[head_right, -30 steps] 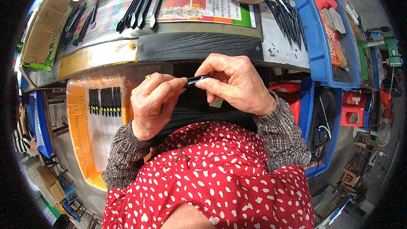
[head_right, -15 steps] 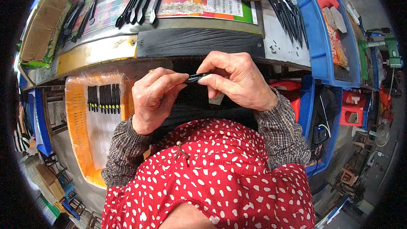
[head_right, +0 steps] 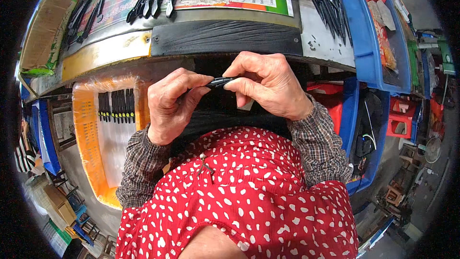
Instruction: The person assembles small black plastic components by hand at a workshop table, taking parts from yellow bins and arranging them.
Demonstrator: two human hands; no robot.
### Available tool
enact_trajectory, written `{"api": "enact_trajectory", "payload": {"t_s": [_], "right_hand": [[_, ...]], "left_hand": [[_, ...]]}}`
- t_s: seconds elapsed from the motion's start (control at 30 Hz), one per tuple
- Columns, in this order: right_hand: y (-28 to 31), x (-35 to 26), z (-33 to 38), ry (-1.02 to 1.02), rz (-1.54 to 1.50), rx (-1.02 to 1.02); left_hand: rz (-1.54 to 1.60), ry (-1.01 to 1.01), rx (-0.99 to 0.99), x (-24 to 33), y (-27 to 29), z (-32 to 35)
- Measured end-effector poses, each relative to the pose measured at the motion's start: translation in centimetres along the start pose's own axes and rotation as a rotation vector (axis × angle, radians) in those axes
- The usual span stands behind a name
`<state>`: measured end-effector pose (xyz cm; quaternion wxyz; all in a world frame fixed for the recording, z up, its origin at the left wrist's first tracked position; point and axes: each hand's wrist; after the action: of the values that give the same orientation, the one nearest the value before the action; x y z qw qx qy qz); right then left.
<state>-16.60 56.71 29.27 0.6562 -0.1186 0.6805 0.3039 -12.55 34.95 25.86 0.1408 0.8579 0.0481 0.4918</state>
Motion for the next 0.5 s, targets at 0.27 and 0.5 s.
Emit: {"api": "enact_trajectory", "payload": {"t_s": [0.27,0.5], "right_hand": [[-0.5,0.4,0.2,0.060,0.088,0.039],[-1.3,0.6,0.2,0.125,0.123,0.132]], "left_hand": [[-0.028,0.041,0.020,0.2,-0.5,0.4],[-0.007,0.089,0.021,0.3,-0.5,0.4]]}}
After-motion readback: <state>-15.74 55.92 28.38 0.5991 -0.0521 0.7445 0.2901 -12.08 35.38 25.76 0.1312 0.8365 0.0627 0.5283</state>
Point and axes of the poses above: each hand's wrist, its own z-axis away from the middle knuckle, its own y-axis out of the back of the hand, x = y × z, and after that the axes turned 6 degrees about z, right-handed
